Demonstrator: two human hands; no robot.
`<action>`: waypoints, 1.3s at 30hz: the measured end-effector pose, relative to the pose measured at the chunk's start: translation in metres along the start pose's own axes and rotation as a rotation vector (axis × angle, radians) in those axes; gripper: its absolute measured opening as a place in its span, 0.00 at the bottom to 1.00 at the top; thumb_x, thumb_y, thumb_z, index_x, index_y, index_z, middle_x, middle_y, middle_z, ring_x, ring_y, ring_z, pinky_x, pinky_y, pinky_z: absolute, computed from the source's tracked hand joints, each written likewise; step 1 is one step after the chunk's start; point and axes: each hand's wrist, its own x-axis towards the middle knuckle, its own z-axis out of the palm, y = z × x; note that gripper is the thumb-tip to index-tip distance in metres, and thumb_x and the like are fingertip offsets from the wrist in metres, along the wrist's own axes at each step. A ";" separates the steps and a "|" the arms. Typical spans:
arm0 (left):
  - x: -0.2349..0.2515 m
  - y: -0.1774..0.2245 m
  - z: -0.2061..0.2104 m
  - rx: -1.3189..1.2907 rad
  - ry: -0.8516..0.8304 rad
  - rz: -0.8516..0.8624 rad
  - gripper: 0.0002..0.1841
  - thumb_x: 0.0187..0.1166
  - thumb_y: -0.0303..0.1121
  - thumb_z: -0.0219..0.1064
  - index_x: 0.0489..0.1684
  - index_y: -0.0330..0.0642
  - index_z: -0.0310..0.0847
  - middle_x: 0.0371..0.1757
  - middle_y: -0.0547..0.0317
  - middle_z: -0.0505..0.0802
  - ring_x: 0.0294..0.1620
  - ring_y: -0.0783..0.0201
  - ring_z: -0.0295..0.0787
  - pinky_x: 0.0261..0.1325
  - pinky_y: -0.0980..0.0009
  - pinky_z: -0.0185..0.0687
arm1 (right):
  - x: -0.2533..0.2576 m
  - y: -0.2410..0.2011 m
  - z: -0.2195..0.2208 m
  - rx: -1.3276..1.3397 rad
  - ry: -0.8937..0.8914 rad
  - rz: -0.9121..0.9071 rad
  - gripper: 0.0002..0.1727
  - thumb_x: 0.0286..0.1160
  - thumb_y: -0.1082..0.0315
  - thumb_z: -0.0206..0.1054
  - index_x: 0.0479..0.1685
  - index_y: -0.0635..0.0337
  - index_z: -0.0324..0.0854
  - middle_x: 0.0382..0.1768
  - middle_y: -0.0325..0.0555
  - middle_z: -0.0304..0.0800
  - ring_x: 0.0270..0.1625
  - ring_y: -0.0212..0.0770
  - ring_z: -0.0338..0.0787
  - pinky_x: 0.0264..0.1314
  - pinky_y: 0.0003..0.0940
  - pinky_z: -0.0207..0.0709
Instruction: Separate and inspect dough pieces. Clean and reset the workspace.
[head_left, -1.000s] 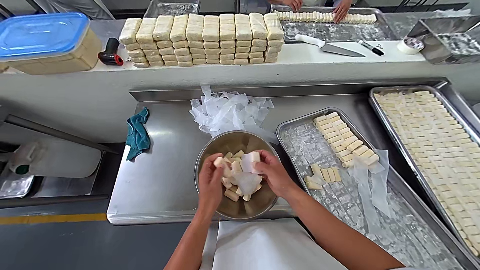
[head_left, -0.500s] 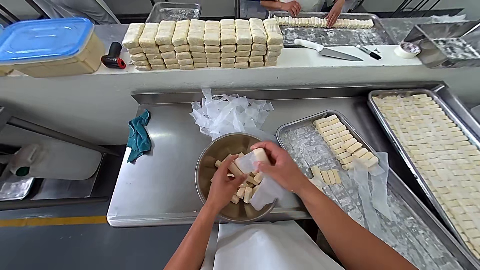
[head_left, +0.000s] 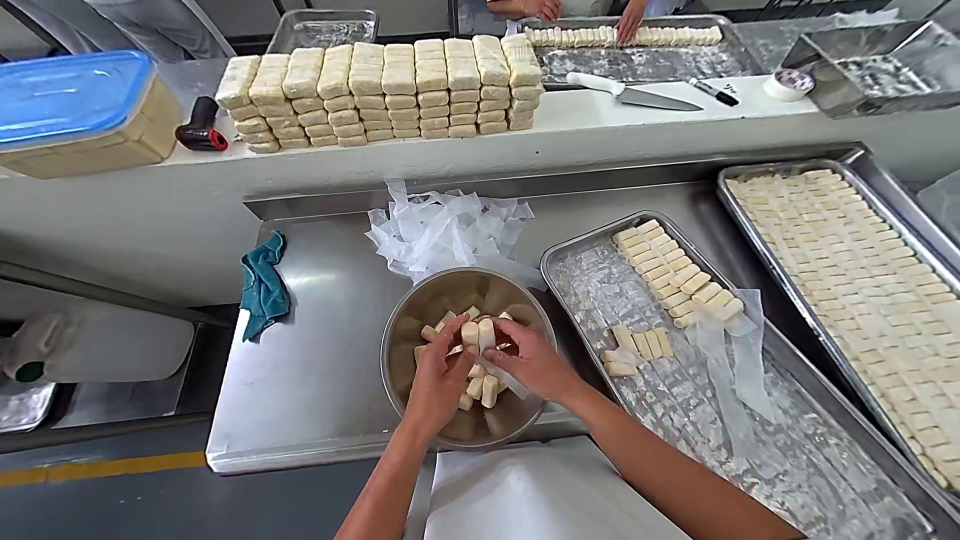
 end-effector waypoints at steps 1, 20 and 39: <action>0.001 0.000 -0.001 -0.016 -0.010 -0.013 0.25 0.85 0.27 0.61 0.82 0.38 0.70 0.68 0.52 0.88 0.66 0.63 0.88 0.69 0.64 0.85 | 0.001 0.000 0.001 0.013 -0.006 0.002 0.27 0.79 0.68 0.71 0.78 0.59 0.74 0.61 0.49 0.88 0.58 0.38 0.91 0.63 0.36 0.87; 0.007 -0.028 -0.040 0.253 0.131 -0.178 0.30 0.88 0.49 0.57 0.83 0.39 0.70 0.81 0.43 0.78 0.81 0.48 0.74 0.80 0.44 0.70 | 0.002 -0.024 -0.014 0.108 0.073 0.015 0.14 0.81 0.71 0.61 0.62 0.63 0.78 0.39 0.49 0.90 0.36 0.40 0.91 0.42 0.37 0.88; -0.006 0.002 -0.006 -0.084 -0.012 -0.018 0.24 0.88 0.32 0.59 0.82 0.39 0.70 0.66 0.53 0.90 0.65 0.63 0.89 0.72 0.63 0.84 | 0.009 -0.017 -0.002 -0.232 0.023 -0.190 0.21 0.76 0.72 0.72 0.69 0.61 0.82 0.59 0.49 0.89 0.60 0.38 0.89 0.67 0.37 0.84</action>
